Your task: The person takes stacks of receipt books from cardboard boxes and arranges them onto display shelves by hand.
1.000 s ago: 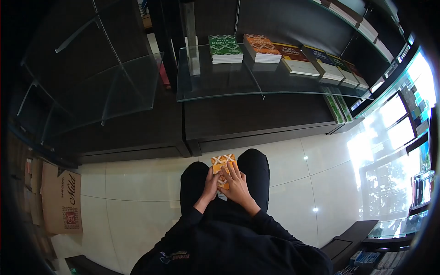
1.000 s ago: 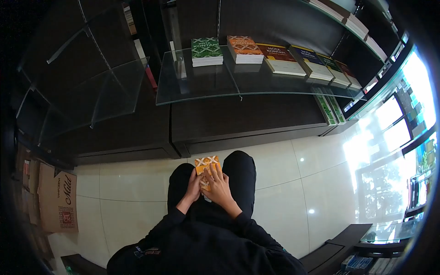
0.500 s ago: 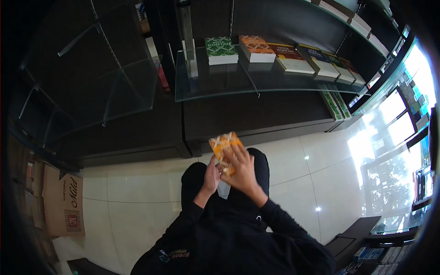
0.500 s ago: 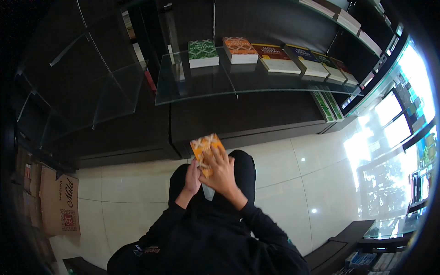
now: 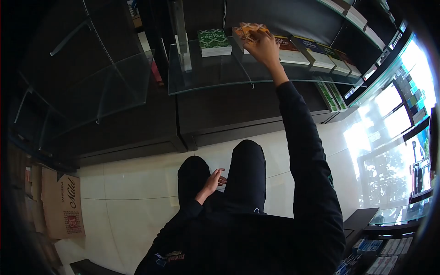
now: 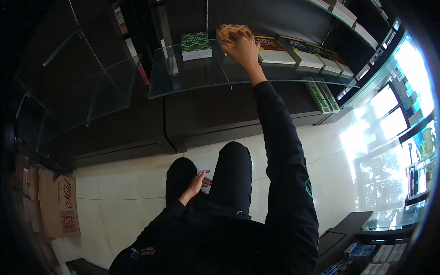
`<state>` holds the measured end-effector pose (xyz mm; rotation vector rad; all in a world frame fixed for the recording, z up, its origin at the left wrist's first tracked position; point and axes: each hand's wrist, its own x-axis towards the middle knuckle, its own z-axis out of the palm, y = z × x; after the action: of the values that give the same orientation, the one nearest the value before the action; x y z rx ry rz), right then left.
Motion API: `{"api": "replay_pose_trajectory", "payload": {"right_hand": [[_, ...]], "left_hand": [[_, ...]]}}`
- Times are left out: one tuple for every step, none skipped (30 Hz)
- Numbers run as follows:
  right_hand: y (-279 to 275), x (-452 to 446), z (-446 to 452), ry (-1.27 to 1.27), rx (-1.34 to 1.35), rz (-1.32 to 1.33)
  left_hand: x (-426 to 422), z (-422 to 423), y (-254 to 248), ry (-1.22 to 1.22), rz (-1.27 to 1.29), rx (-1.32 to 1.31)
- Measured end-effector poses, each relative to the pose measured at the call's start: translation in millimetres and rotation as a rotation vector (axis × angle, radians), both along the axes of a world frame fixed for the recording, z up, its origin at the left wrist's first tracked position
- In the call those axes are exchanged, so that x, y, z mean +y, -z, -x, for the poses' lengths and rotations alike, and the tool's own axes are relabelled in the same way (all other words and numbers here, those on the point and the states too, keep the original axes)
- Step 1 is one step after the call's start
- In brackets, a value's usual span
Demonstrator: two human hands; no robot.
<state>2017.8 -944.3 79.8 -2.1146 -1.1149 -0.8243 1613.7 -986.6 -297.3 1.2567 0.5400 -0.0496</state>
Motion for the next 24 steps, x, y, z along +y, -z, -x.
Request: {"api": "replay_pose_trajectory", "payload": {"right_hand": [[0, 5, -6, 0.017, 0.012, 0.034], [2, 9, -11, 0.035, 0.024, 0.067], [4, 13, -13, 0.053, 0.005, 0.056], [6, 16, -16, 0.051, 0.011, 0.08], [8, 17, -19, 0.049, 0.019, 0.106], [10, 19, -22, 0.046, 0.027, 0.134], [10, 21, -25, 0.03, 0.039, 0.141], [10, 22, -29, 0.014, 0.051, 0.15], [10, 24, -31, -0.002, 0.062, 0.16], [11, 26, -32, 0.013, 0.052, 0.148], [12, 27, -33, 0.028, 0.043, 0.136], [13, 28, -34, 0.044, 0.036, 0.124], [13, 28, -35, 0.047, 0.042, 0.143], [13, 29, -36, 0.051, 0.048, 0.16], [13, 29, -37, 0.054, 0.055, 0.179], [12, 30, -38, 0.051, 0.074, 0.186], [11, 31, -40, 0.046, 0.093, 0.193], [10, 32, -41, 0.042, 0.113, 0.201], [9, 33, -43, 0.035, 0.133, 0.211], [8, 34, -45, 0.029, 0.153, 0.223], [4, 35, -43, 0.023, 0.173, 0.233], [1, 34, -40, 0.009, 0.188, 0.223], [-1, 33, -37, -0.006, 0.204, 0.212], [-3, 34, -37, -0.022, 0.219, 0.201]], "left_hand": [[1, 0, 7, -0.018, 0.024, -0.002], [2, 0, 15, -0.036, 0.048, -0.004], [3, 0, 14, -0.056, 0.053, -0.014], [5, 0, 14, -0.071, 0.063, -0.015], [6, 0, 15, -0.087, 0.074, -0.013], [7, 0, 15, -0.103, 0.086, -0.011], [8, 0, 15, -0.105, 0.088, -0.008], [8, 0, 15, -0.108, 0.09, -0.005], [7, 0, 15, -0.11, 0.094, -0.002], [7, 0, 16, -0.11, 0.094, 0.002], [8, -1, 16, -0.11, 0.093, 0.007], [8, -1, 16, -0.109, 0.093, 0.013], [8, -1, 16, -0.112, 0.102, 0.016], [8, -1, 16, -0.115, 0.111, 0.019], [9, -1, 17, -0.119, 0.119, 0.023], [9, -1, 18, -0.12, 0.126, 0.024], [10, -2, 19, -0.122, 0.132, 0.024], [10, -2, 19, -0.124, 0.138, 0.025], [10, -2, 19, -0.124, 0.135, 0.028], [10, -2, 19, -0.123, 0.132, 0.031], [10, -3, 19, -0.121, 0.13, 0.033], [10, -3, 20, -0.121, 0.134, 0.031], [10, -3, 20, -0.122, 0.137, 0.029], [11, -3, 20, -0.123, 0.14, 0.026]]}}
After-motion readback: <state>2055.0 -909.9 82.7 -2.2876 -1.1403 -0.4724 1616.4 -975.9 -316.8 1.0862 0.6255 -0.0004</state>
